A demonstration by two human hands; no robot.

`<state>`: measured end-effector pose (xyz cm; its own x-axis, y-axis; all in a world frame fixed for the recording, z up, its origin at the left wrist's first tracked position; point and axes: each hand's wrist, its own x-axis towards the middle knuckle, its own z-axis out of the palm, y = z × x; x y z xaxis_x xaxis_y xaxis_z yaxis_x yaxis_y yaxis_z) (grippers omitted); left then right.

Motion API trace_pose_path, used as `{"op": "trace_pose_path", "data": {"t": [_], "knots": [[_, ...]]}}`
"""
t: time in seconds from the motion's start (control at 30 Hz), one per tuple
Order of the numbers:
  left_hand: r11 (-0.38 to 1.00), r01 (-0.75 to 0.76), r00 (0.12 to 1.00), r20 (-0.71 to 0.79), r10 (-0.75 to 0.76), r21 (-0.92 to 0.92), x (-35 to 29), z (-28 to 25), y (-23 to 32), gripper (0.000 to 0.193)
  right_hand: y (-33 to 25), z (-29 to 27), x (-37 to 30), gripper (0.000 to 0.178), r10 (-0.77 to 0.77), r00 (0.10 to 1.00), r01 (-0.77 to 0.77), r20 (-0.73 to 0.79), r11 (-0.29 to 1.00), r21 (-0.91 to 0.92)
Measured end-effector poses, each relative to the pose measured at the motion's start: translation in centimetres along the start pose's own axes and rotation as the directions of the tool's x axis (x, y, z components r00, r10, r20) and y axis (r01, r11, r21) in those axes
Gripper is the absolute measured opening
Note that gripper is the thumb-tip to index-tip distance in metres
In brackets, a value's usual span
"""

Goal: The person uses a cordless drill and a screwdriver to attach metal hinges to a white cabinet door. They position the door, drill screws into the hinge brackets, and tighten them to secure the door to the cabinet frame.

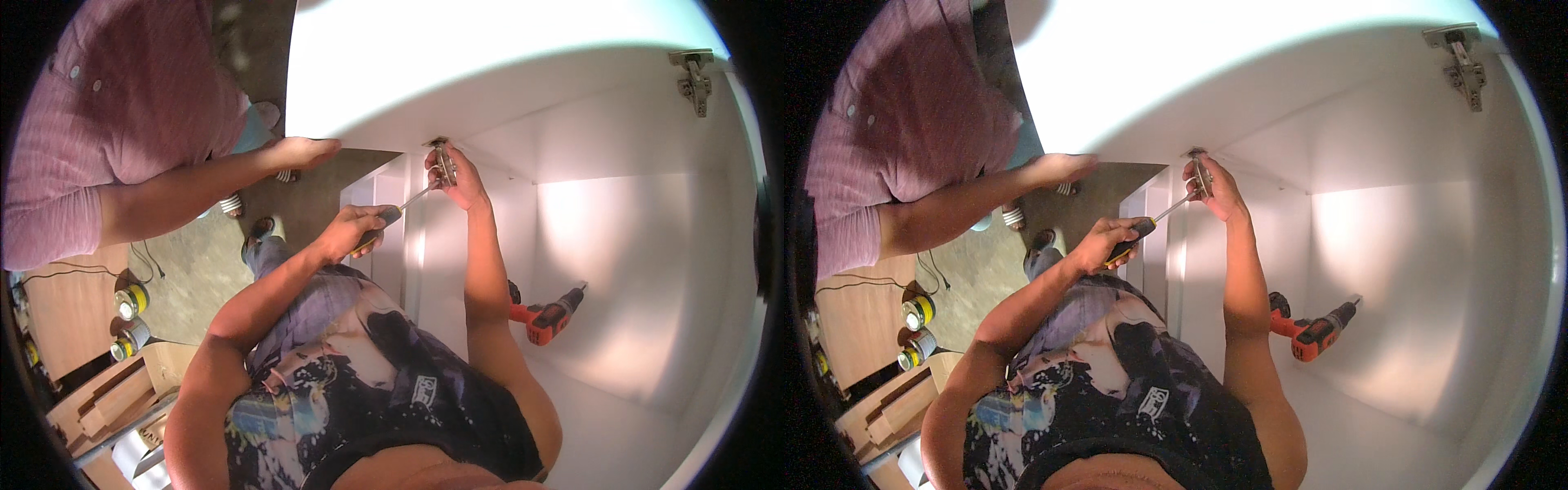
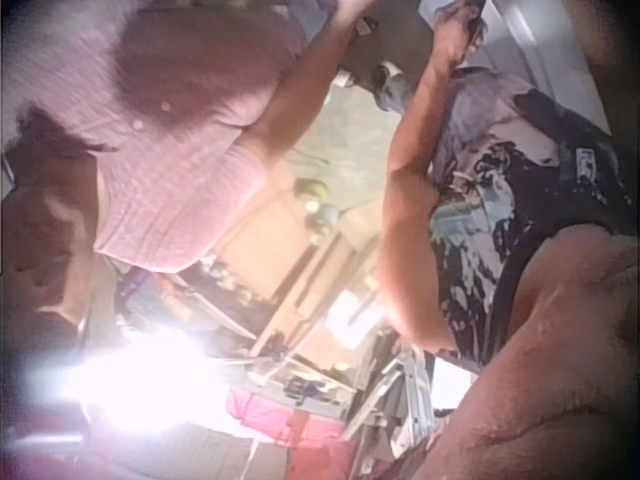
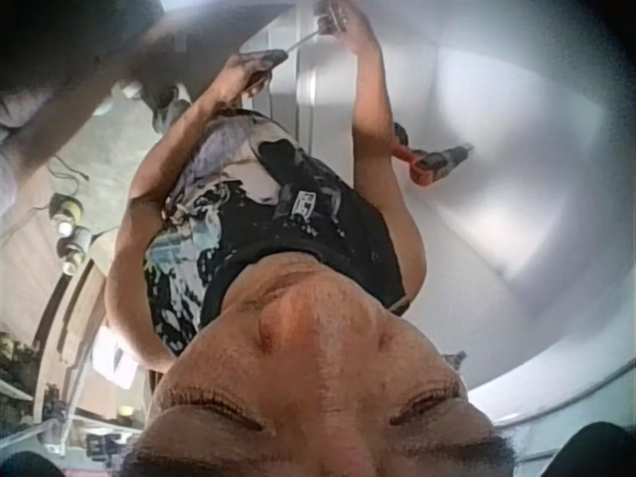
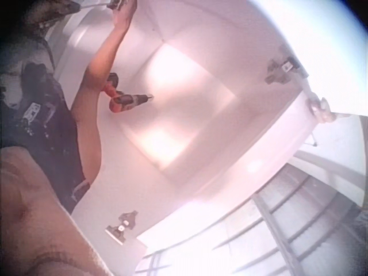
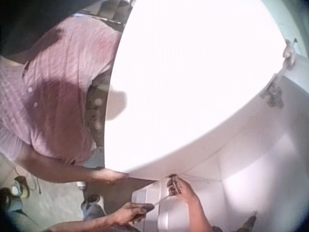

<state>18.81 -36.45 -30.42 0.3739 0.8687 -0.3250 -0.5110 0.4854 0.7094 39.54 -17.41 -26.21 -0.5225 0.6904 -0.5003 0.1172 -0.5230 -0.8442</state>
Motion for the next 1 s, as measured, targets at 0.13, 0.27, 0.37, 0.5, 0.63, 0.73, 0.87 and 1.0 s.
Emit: {"op": "trace_pose_path", "data": {"t": [0.13,0.27,0.37,0.5,0.63,0.73,0.87,1.0], "knots": [[0.999,0.045,0.999,0.008,-0.045,-0.029,0.1,-0.5,0.2,0.048,0.2,0.4,0.3,0.035,-0.008,1.000,0.007,0.018,0.999,0.035],[0.948,0.247,0.967,0.108,-0.230,-0.201,0.7,-1.7,1.2,0.048,0.1,0.8,0.2,0.036,0.015,1.000,-0.015,0.006,0.999,0.052],[0.576,0.571,0.812,0.509,-0.287,-0.586,1.8,-4.2,2.0,0.046,0.1,0.8,0.4,0.037,0.024,1.000,-0.025,0.009,0.997,0.067],[0.658,0.559,0.808,0.508,-0.297,-0.505,2.4,-5.0,3.8,0.046,0.2,1.2,0.3,0.035,0.007,1.000,-0.006,-0.005,0.990,0.143],[0.959,0.256,0.939,0.203,-0.277,0.124,1.6,-3.6,6.9,0.026,0.3,2.5,0.0,0.036,-0.044,0.999,0.048,-0.024,0.977,0.210],[0.525,-0.122,0.990,0.141,0.003,0.842,1.0,-1.8,8.3,0.043,0.3,2.5,0.0,0.037,-0.058,0.998,0.063,-0.032,0.975,0.213],[-0.187,-0.268,0.884,0.318,0.342,0.945,-0.1,-0.8,7.4,0.047,0.0,2.5,0.2,0.036,-0.032,0.999,0.037,-0.030,0.977,0.209],[-0.216,-0.277,0.816,0.348,0.461,0.936,-0.5,-1.3,7.5,0.053,1.0,1.2,0.7,0.033,-0.005,0.999,0.013,-0.037,0.978,0.208]]}}
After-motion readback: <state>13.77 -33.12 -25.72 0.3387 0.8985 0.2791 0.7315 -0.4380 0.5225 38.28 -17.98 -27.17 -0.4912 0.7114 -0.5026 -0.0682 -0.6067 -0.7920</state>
